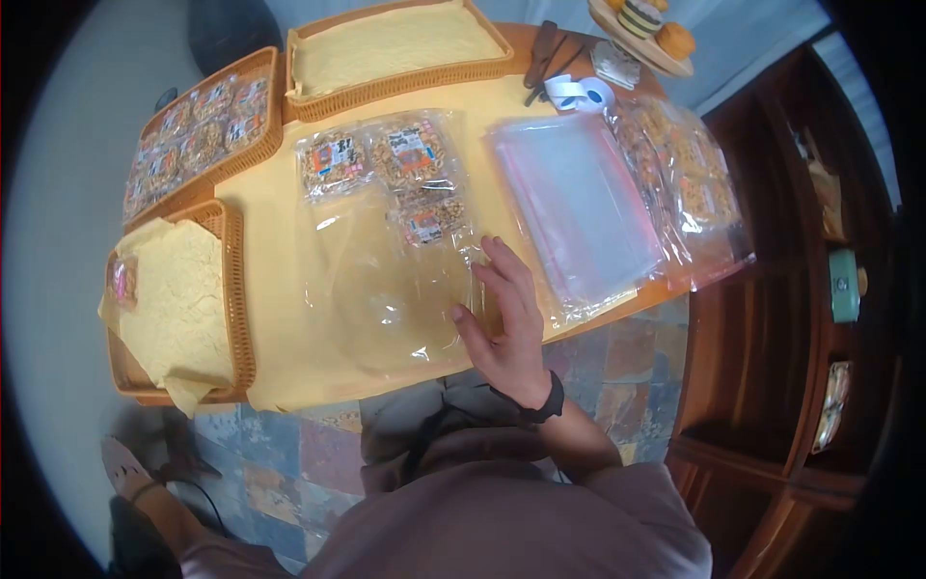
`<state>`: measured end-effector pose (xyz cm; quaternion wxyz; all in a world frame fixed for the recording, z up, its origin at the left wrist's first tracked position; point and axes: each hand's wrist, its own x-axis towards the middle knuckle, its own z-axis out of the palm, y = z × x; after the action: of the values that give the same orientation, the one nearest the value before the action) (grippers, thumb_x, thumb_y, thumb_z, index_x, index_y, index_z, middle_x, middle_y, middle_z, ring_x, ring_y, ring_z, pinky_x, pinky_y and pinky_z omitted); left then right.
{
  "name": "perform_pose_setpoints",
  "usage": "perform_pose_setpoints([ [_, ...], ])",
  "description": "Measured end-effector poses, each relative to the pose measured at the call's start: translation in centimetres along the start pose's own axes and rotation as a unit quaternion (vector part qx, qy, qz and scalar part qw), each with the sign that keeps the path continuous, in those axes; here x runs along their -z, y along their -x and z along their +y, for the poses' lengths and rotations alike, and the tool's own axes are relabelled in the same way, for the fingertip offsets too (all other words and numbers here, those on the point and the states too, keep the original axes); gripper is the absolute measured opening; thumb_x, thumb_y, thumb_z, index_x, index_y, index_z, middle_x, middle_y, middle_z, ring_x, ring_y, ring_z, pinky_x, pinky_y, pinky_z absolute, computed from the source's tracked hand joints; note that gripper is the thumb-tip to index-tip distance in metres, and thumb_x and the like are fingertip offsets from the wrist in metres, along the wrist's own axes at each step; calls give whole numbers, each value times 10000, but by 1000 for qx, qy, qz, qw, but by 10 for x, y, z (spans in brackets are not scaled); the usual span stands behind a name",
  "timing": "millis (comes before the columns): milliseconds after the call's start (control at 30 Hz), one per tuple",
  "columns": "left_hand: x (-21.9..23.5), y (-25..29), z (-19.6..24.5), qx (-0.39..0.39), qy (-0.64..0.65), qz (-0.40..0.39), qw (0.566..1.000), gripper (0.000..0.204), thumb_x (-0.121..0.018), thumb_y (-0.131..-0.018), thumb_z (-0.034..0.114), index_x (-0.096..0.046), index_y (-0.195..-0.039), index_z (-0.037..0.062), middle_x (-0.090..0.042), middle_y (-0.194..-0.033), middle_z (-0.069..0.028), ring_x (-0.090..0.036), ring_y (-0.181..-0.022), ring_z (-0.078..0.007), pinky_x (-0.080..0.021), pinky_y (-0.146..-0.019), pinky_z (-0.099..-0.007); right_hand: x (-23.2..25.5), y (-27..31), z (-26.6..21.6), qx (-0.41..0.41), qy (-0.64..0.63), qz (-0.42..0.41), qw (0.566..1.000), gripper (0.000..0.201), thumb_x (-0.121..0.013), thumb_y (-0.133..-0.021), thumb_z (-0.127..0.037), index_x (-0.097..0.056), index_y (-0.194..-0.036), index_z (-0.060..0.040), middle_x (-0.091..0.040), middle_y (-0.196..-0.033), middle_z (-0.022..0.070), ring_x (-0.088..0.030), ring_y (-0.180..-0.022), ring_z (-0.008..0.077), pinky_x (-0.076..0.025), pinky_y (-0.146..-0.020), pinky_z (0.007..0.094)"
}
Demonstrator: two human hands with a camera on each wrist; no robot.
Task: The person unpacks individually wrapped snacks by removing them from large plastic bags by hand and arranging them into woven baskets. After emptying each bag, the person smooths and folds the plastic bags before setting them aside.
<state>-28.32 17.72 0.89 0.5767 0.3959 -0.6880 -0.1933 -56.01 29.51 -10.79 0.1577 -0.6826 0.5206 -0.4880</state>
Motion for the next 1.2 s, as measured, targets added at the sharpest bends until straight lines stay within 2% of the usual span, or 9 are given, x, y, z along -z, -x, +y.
perform_pose_setpoints([
  [200, 59, -58, 14, -80, -27, -46, 995, 400, -539, -1076, 282, -590, -1349, -5, -640, -1240, -149, -592, -1138, -221, -438, -988, -336, -1, -3, -1, 37, -15, 13, 999, 524, -766, -805, 13, -577, -1294, -5, -504, -1487, 241, -460, -1400, 457, -406, -1126, 507],
  [267, 76, -81, 18, -109, -34, -53, 992, 393, -539, -1076, 278, -591, -1343, -6, -641, -1226, -148, -592, -1123, -219, -439, -977, -334, 2, -4, -7, 16, 8, -7, 1000, 556, -775, -797, 14, -562, -1310, -16, -518, -1463, 246, -476, -1380, 466, -409, -1120, 512],
  [433, 99, -104, 27, -178, -42, 21, 983, 377, -538, -1075, 266, -592, -1329, -8, -642, -1192, -146, -592, -1087, -215, -440, -948, -330, -11, 4, 0, 45, 14, 3, 999, 563, -787, -794, 0, -553, -1306, -18, -519, -1451, 263, -484, -1365, 478, -402, -1125, 531],
  [500, 90, -62, 22, -163, -41, 99, 981, 371, -538, -1075, 261, -592, -1323, -8, -642, -1178, -145, -592, -1073, -213, -440, -936, -328, -7, -4, 16, 49, 4, -2, 999, 541, -757, -793, 16, -560, -1296, -8, -516, -1459, 270, -490, -1362, 470, -399, -1128, 531],
  [567, 50, -14, 9, -102, 4, 139, 985, 364, -538, -1075, 257, -593, -1318, -9, -642, -1165, -144, -592, -1058, -212, -441, -925, -326, -7, 3, 12, 22, 47, -13, 999, 514, -724, -799, 35, -564, -1286, 4, -518, -1461, 274, -503, -1349, 460, -398, -1126, 525],
  [700, 9, 46, 17, 4, 67, 116, 991, 351, -538, -1075, 248, -594, -1306, -11, -643, -1137, -142, -592, -1029, -208, -442, -901, -322, -2, -6, -6, -7, 41, -35, 999, 487, -773, -826, -11, -579, -1273, 5, -501, -1485, 243, -459, -1395, 464, -404, -1129, 509],
  [867, 10, 30, 31, -22, 93, 74, 993, 335, -537, -1075, 236, -595, -1292, -12, -644, -1103, -140, -592, -993, -204, -443, -872, -318, -3, -8, 2, 21, 20, -8, 1000, 472, -769, -838, -20, -592, -1275, 5, -501, -1490, 233, -452, -1408, 458, -408, -1129, 505],
  [1067, 34, 47, 44, 12, 100, 36, 994, 316, -536, -1074, 222, -596, -1275, -14, -645, -1062, -138, -592, -950, -199, -445, -838, -312, -10, -3, -4, -13, 26, -15, 999, 464, -766, -842, -23, -599, -1273, 3, -502, -1491, 233, -449, -1413, 455, -406, -1131, 508],
  [1200, 13, 65, 41, 32, 152, 48, 987, 303, -536, -1074, 213, -597, -1264, -16, -646, -1035, -136, -592, -921, -195, -446, -814, -309, -5, -5, 1, 16, 39, -20, 999, 478, -768, -838, -20, -592, -1281, 4, -500, -1497, 234, -451, -1410, 457, -405, -1134, 509],
])
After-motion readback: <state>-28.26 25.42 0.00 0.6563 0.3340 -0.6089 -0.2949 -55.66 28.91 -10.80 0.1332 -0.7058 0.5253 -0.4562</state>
